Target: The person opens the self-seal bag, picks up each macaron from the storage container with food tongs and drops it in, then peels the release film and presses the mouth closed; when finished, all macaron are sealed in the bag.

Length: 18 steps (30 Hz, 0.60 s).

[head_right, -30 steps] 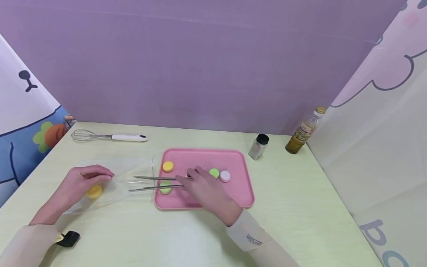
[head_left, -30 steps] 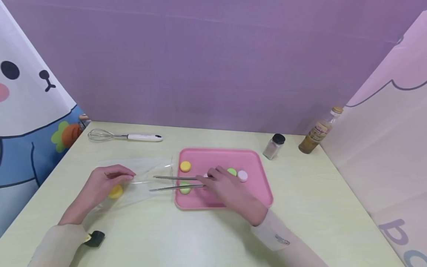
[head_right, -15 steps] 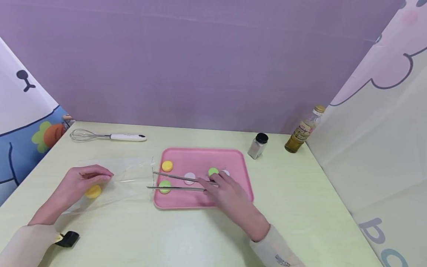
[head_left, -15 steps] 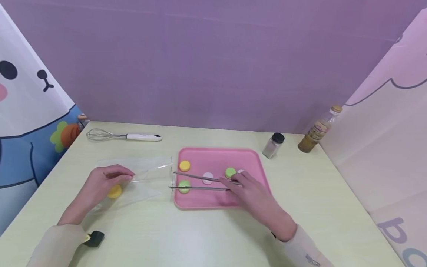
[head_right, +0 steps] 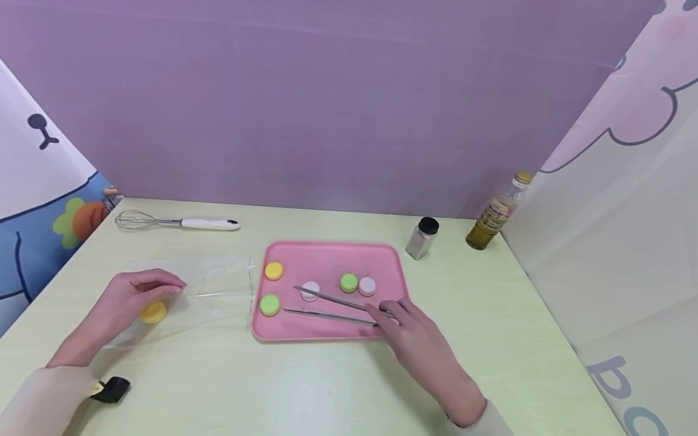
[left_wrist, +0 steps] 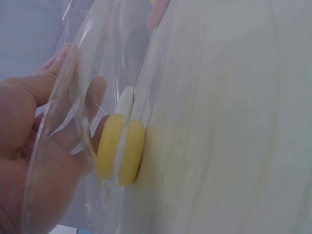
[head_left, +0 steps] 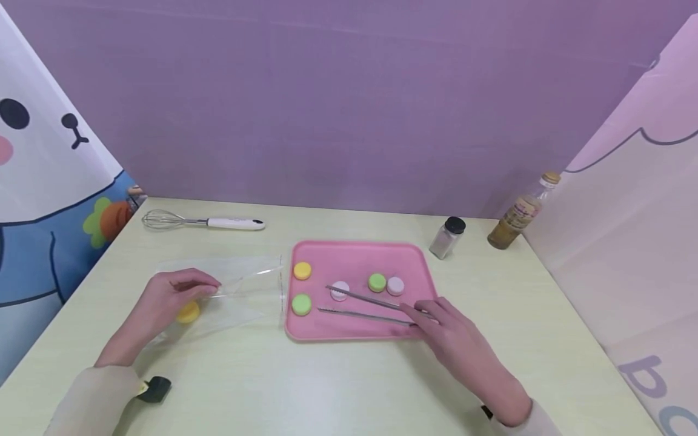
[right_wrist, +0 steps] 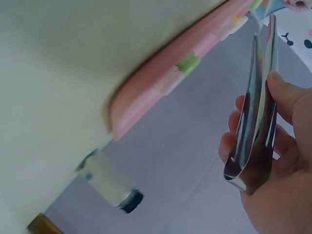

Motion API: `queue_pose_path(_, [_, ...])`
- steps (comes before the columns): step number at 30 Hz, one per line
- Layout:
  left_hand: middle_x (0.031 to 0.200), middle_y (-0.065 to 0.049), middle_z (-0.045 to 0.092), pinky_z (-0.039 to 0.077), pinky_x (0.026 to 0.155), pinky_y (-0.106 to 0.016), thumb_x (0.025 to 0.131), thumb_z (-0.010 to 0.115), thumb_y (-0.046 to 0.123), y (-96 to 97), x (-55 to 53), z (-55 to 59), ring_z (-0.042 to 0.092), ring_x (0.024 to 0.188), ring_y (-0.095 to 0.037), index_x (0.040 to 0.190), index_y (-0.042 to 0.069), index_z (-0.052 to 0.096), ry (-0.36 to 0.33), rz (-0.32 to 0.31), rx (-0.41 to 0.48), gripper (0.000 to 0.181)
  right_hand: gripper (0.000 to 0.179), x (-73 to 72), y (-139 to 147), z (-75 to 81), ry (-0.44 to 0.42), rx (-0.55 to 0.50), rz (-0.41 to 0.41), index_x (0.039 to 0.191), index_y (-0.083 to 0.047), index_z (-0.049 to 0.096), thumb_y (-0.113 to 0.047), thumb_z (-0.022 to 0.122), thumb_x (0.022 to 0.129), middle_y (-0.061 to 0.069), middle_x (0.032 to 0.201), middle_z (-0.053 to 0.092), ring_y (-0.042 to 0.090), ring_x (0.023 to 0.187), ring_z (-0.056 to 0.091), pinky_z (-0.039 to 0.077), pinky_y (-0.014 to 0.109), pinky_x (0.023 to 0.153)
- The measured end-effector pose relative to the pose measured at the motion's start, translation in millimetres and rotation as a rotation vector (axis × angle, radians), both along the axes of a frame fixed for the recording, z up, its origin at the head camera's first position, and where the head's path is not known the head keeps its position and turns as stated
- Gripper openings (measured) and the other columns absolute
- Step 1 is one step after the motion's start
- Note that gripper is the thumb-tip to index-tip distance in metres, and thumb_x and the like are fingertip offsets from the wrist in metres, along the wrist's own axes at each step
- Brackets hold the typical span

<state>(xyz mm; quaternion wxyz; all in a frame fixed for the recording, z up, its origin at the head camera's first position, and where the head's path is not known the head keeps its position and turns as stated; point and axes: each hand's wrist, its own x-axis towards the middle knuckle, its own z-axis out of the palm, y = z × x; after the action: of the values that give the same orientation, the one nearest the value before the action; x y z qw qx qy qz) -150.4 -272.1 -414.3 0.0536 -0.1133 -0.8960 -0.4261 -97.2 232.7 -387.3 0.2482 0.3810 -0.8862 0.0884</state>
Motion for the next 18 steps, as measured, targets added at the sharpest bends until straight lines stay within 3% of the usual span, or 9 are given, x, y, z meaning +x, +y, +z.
queue_pose_path(2, [0.103, -0.002, 0.074, 0.048, 0.077, -0.014, 0.096, 0.072, 0.021, 0.4, 0.5, 0.5, 0.063, 0.088, -0.007, 0.105, 0.013, 0.079, 0.001, 0.0, 0.001, 0.013, 0.059, 3.3, 5, -2.9, -0.008, -0.002, -0.006, 0.129, -0.009, 0.069, -0.044, 0.026, 0.11, 0.002, 0.107, 0.067, 0.019, 0.093, 0.059, 0.056, 0.035, 0.077])
queue_pose_path(5, [0.103, -0.002, 0.074, 0.047, 0.077, -0.014, 0.096, 0.072, 0.021, -0.5, 1.2, 0.8, 0.063, 0.089, -0.007, 0.105, 0.013, 0.079, 0.0, -0.001, 0.006, 0.014, 0.039, 5.8, 9, -7.3, -0.029, 0.007, -0.011, 0.13, -0.01, 0.068, -0.035, 0.048, 0.107, 0.002, 0.108, 0.066, 0.018, 0.093, 0.058, 0.056, 0.034, 0.075])
queue_pose_path(7, [0.103, -0.003, 0.074, 0.048, 0.077, -0.014, 0.096, 0.072, 0.021, -1.0, 1.3, 0.7, 0.063, 0.089, -0.007, 0.105, 0.013, 0.079, 0.001, -0.002, 0.009, 0.014, 0.036, 5.8, 9, -10.3, -0.046, 0.015, -0.014, 0.13, -0.01, 0.069, -0.025, 0.065, 0.098, 0.002, 0.108, 0.066, 0.018, 0.094, 0.058, 0.056, 0.034, 0.077])
queue_pose_path(9, [0.104, -0.003, 0.074, 0.048, 0.077, -0.014, 0.096, 0.072, 0.02, -1.0, 1.3, 0.2, 0.063, 0.089, -0.007, 0.105, 0.013, 0.079, 0.0, 0.0, 0.012, 0.013, 0.045, 4.9, 9, -13.1, -0.058, 0.021, -0.014, 0.13, -0.011, 0.069, -0.015, 0.075, 0.086, 0.002, 0.109, 0.066, 0.018, 0.095, 0.059, 0.056, 0.034, 0.078])
queue_pose_path(18, [0.102, -0.001, 0.074, 0.048, 0.077, -0.014, 0.097, 0.072, 0.021, 0.4, -0.8, -4.3, 0.063, 0.088, -0.008, 0.105, 0.013, 0.078, 0.025, -0.01, -0.003, 0.014, 0.039, -0.8, -1, -21.9, -0.042, 0.039, 0.015, 0.125, -0.011, 0.071, -0.017, 0.074, 0.087, 0.002, 0.107, 0.065, 0.018, 0.093, 0.059, 0.056, 0.033, 0.077])
